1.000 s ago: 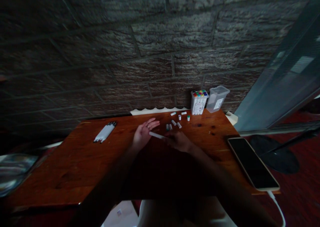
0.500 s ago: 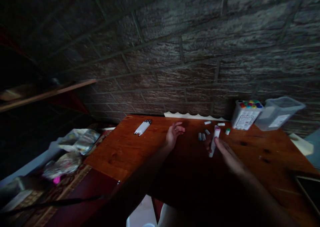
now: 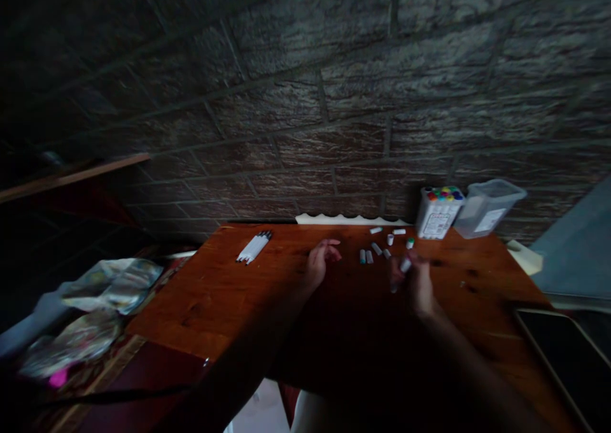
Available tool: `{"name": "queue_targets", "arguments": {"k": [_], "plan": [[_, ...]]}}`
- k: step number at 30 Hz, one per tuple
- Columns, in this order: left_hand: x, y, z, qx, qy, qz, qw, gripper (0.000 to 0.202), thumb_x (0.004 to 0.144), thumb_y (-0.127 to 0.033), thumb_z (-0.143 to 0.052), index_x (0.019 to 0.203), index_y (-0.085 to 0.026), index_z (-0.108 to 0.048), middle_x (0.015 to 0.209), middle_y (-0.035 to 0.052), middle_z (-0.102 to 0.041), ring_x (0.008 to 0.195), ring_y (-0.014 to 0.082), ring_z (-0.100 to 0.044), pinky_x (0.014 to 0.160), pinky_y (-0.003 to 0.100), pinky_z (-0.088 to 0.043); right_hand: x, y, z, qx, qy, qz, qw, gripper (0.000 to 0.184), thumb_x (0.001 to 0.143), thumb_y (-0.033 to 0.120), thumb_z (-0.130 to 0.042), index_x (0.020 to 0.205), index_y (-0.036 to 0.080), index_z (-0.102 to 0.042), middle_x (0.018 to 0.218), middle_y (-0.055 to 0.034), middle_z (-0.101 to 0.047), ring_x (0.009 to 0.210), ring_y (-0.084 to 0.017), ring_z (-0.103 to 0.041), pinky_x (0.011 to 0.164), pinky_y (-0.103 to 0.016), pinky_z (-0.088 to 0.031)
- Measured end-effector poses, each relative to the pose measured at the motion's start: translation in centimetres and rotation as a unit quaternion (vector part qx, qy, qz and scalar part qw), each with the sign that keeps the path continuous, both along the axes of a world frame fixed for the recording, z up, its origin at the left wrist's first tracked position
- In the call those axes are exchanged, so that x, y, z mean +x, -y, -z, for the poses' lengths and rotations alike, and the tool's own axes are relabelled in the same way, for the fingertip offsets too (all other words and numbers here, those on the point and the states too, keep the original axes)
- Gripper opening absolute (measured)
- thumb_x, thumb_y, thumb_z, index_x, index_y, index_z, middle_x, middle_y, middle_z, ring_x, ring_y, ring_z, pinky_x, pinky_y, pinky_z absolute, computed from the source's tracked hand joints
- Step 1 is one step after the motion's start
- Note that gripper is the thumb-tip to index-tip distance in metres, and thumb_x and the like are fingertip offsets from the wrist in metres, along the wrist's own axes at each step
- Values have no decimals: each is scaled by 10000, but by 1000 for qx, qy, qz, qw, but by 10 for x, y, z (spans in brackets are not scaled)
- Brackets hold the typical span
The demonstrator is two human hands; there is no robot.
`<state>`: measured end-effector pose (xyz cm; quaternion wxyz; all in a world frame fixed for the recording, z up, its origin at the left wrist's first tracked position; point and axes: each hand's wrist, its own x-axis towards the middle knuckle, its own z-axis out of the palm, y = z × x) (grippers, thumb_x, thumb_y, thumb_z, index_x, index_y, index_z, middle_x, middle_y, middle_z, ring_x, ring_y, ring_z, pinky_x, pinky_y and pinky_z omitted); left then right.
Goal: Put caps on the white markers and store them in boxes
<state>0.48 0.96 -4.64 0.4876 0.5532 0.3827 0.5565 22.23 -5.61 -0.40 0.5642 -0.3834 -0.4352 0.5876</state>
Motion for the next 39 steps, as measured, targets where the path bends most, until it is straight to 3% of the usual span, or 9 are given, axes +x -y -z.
{"name": "queue_targets", "arguments": {"k": [3,13,20,28,32,39], "plan": [[-1,-2,0,-4,-9,-6,1000,491,909,-540,-395,982,-118,-634,654,54,-611,620,154,-553,605,273,-396,-6,1,3,-22,14,18,999,713,716,876,-252,440,219,-284,430,1,-216,413,-106,-252,382,-265,-226],[-4,-6,-1,12,-46,-5,999,553,902,-583,-367,1001,-102,-621,653,53,-612,628,161,-556,607,280,-408,-4,-5,5,-11,-3,60,998,682,759,822,-271,462,209,-273,447,16,-217,402,-84,-239,389,-247,-209],[-4,-8,-2,0,-48,-8,999,521,883,-571,-389,1001,-113,-607,646,47,-606,625,161,-558,597,273,-411,-1,-10,-2,14,47,79,996,604,802,764,-395,659,180,-460,528,13,-390,469,-88,-346,437,-221,-281],[-6,-7,-5,12,-55,-4,998,487,865,-541,-412,997,-114,-605,655,50,-607,630,170,-564,615,286,-422,-3,-8,-7,62,41,120,990,507,817,708,-467,851,203,-498,576,39,-395,447,-79,-337,412,-218,-307],[-6,-7,-5,14,-61,-5,998,498,862,-553,-416,995,-114,-609,654,50,-612,627,174,-566,602,287,-422,-2,-9,-4,64,45,139,987,489,830,700,-458,850,212,-462,573,42,-393,449,-82,-349,415,-221,-324],[-7,-10,2,23,-66,-9,998,524,890,-565,-393,1003,-107,-618,657,54,-613,632,169,-564,607,283,-427,-3,-8,-6,23,51,94,994,551,789,736,-479,746,188,-441,566,31,-390,474,-75,-345,434,-214,-292]]}}
